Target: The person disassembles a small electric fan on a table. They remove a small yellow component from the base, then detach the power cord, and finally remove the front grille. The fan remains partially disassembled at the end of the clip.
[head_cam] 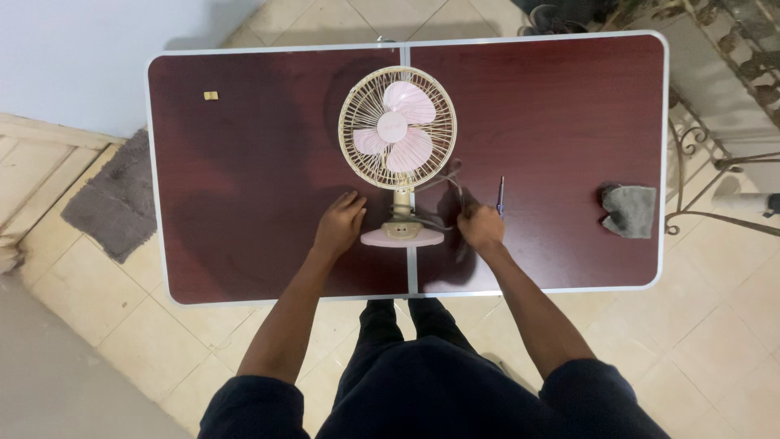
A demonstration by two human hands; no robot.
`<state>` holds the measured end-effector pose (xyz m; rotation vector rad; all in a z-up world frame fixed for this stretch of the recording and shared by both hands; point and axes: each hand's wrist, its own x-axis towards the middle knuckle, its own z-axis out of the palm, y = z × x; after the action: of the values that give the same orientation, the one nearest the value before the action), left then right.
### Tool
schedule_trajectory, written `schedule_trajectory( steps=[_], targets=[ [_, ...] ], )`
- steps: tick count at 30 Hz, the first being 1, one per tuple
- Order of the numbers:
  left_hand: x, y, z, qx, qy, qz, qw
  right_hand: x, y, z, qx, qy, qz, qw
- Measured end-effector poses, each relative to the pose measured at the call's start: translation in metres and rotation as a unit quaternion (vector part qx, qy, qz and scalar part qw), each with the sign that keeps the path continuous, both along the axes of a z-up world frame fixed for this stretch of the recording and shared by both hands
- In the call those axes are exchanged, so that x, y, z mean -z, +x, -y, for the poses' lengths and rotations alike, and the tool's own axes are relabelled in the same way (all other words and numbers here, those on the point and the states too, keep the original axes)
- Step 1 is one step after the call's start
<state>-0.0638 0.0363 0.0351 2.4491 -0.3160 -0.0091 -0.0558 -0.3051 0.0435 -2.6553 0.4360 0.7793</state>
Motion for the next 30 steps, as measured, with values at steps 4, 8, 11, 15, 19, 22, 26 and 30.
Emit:
schedule_trajectory(
  steps=[4, 8, 11, 15, 19, 22, 26, 30],
  targets=[
    [-0.022, -0.013, 0.000, -0.039, -0.041, -0.005, 0.998, -0.006, -0.027, 0.010, 0.043, -0.018, 0.029, 0.999],
    [-0.043, -0.027, 0.003, -0.059, -0.064, -0.003, 0.996, -0.004, -0.039, 0.016, 0.110, -0.025, -0.033, 0.993],
    [-0.055, -0.033, 0.007, -0.072, -0.096, -0.007, 0.993, 0.003, -0.039, 0.019, 0.097, -0.025, -0.025, 0.995],
    [-0.071, -0.038, 0.013, -0.077, -0.108, -0.013, 0.991, 0.012, -0.036, 0.017, 0.043, -0.027, 0.027, 0.998],
    [-0.081, -0.038, 0.018, -0.083, -0.138, -0.023, 0.987, 0.009, -0.029, 0.016, 0.061, -0.014, 0.000, 0.998],
    [-0.086, -0.045, 0.021, -0.085, -0.134, -0.028, 0.987, 0.003, -0.038, 0.016, 0.062, 0.018, 0.033, 0.997],
    [-0.087, -0.043, 0.023, -0.081, -0.127, -0.043, 0.988, 0.004, -0.057, 0.020, 0.041, 0.047, 0.104, 0.993],
    [-0.086, -0.047, 0.024, -0.071, -0.122, -0.062, 0.988, 0.015, -0.084, 0.027, 0.043, 0.037, 0.193, 0.979]
  ],
)
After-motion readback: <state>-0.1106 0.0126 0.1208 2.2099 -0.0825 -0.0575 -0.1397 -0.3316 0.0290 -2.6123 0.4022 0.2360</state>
